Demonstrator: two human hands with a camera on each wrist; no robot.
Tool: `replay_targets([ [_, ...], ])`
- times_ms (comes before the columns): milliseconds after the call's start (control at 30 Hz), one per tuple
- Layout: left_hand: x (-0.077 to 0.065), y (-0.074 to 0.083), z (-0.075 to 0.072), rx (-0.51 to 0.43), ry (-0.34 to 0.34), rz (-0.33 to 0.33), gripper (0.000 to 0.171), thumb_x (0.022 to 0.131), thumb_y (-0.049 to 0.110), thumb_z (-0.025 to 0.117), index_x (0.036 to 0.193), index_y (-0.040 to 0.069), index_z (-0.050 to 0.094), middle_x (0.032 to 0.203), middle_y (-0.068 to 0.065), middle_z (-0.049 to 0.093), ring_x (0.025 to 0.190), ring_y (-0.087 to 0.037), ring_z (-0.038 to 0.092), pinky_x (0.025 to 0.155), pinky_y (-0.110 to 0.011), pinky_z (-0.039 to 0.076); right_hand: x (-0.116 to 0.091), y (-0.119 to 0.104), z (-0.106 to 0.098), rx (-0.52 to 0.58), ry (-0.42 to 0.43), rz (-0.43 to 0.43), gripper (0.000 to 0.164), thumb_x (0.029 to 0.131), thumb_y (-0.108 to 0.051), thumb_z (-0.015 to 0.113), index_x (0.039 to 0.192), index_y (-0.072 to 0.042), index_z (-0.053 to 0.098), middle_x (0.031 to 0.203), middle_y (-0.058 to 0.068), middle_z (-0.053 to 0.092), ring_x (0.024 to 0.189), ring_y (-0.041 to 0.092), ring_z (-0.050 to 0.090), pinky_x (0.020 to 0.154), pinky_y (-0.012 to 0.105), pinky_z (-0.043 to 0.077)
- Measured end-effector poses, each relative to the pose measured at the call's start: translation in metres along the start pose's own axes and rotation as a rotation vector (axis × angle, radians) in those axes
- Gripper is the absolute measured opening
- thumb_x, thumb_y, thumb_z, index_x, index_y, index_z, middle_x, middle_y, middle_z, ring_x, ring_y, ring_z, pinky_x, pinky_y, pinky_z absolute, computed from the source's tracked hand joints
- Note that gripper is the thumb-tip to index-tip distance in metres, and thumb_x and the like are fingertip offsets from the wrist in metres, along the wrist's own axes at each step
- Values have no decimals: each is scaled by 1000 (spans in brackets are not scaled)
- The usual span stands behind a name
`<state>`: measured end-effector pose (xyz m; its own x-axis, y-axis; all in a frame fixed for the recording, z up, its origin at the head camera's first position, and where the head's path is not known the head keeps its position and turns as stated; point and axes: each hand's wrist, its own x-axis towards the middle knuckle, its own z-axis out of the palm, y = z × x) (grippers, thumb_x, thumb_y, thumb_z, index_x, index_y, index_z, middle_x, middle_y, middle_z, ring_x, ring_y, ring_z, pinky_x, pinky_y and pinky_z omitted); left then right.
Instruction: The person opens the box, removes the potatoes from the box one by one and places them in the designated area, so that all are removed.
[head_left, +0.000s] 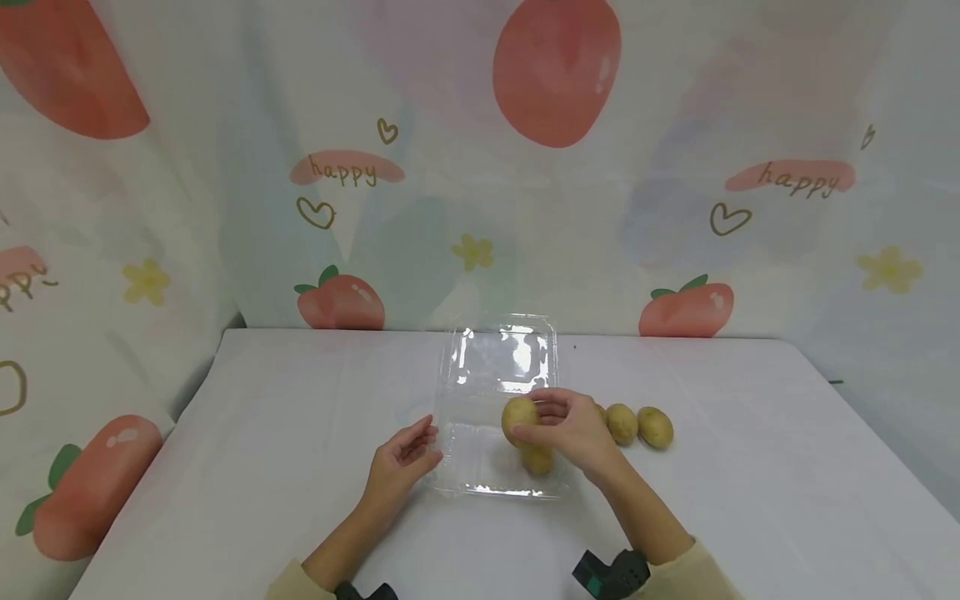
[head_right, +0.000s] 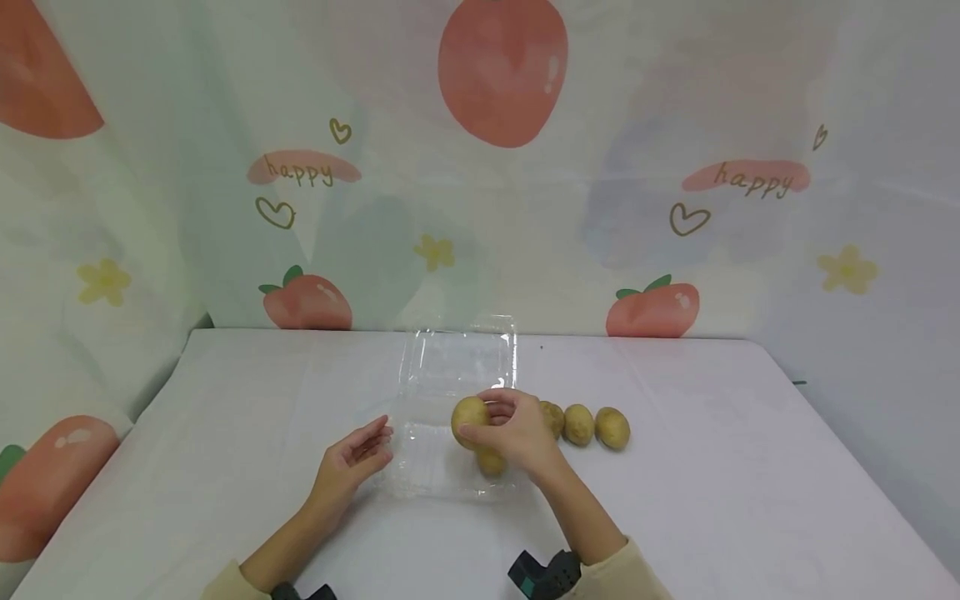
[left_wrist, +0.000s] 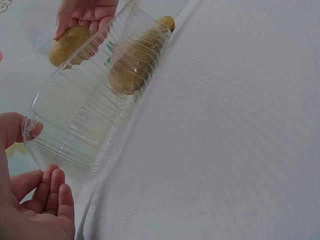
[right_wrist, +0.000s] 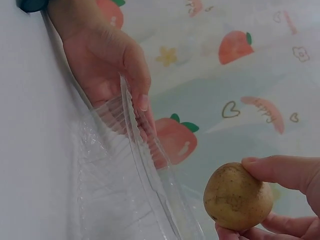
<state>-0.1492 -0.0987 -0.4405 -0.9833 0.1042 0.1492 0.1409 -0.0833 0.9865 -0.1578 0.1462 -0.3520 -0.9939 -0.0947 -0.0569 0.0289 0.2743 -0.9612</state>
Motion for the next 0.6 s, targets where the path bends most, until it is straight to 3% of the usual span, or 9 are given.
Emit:
replay_targets([
  [600, -2, 2, 1, -8, -2, -4, 52, 80, -3, 65, 127, -11, 46, 118, -25, 52, 112, -32, 49, 94, -22, 40, -10, 6, -34, -6, 72, 48, 55, 73, -12, 77, 118, 8, 53, 103, 15, 62, 87, 18, 60, 73, 24, 51],
])
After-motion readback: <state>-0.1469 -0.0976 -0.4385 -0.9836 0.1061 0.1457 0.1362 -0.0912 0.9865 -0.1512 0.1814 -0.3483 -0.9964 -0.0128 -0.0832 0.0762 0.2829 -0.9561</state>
